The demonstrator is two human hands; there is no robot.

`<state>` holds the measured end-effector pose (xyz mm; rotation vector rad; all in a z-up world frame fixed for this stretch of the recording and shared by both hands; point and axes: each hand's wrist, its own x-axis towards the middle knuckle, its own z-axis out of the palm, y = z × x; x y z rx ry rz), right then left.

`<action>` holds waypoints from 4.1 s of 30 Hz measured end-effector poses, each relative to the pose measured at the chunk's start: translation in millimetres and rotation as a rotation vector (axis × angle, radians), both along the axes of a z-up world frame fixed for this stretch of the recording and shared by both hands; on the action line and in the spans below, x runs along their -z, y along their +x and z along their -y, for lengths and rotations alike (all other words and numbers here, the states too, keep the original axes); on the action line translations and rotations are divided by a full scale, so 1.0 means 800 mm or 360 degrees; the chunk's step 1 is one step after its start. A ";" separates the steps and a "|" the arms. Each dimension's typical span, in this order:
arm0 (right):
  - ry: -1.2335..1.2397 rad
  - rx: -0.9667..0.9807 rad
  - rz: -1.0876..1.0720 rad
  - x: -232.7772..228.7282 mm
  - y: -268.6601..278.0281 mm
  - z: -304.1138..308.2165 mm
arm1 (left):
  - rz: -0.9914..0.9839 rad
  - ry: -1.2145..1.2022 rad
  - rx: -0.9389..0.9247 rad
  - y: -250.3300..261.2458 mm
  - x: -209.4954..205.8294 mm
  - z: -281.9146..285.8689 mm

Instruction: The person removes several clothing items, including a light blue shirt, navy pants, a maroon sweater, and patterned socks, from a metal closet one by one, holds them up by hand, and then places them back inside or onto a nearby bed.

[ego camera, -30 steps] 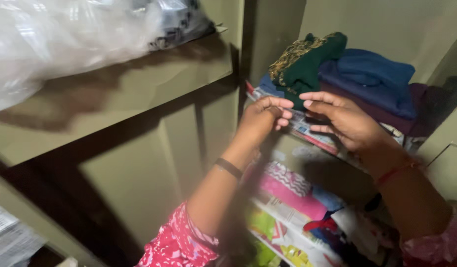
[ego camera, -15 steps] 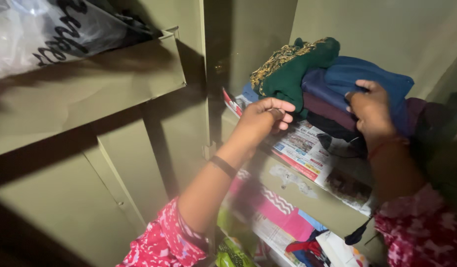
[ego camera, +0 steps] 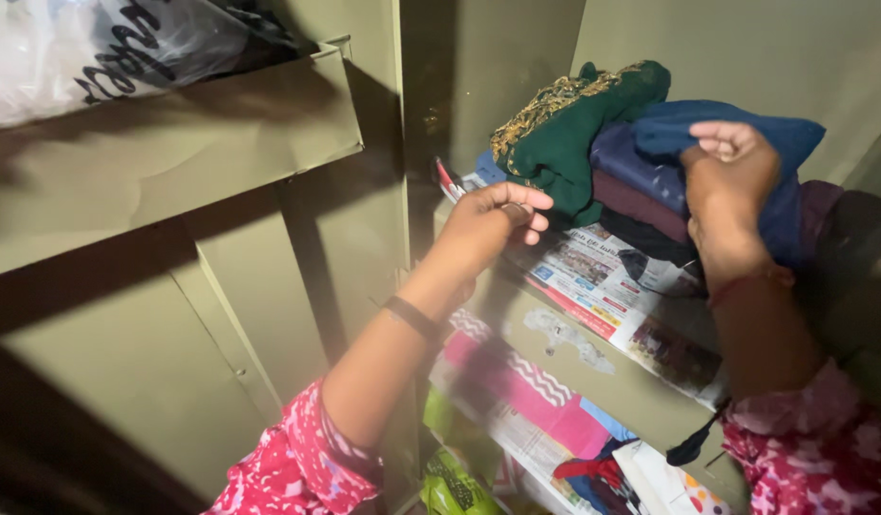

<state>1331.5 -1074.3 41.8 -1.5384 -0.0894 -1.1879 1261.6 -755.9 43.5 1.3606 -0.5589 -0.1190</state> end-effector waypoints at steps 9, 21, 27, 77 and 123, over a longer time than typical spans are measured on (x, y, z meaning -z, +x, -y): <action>-0.0419 -0.0625 0.0271 -0.102 -0.156 -0.123 | 0.0425 -0.0046 -0.0152 -0.027 -0.007 0.019; -0.0225 -0.0990 -0.0153 -0.118 -0.210 -0.198 | 0.0691 0.0184 -0.0070 -0.100 -0.043 -0.019; -0.0387 -0.1225 -0.0205 -0.107 -0.202 -0.231 | 0.0524 0.0289 -0.0476 -0.092 -0.026 -0.055; -0.0283 -0.0658 -0.0843 -0.033 -0.067 -0.093 | 0.0846 0.0347 -0.1029 -0.086 -0.065 -0.031; 0.0095 -0.0206 -0.0041 -0.125 -0.125 -0.061 | -0.0035 -0.0070 -0.0388 -0.015 0.025 -0.050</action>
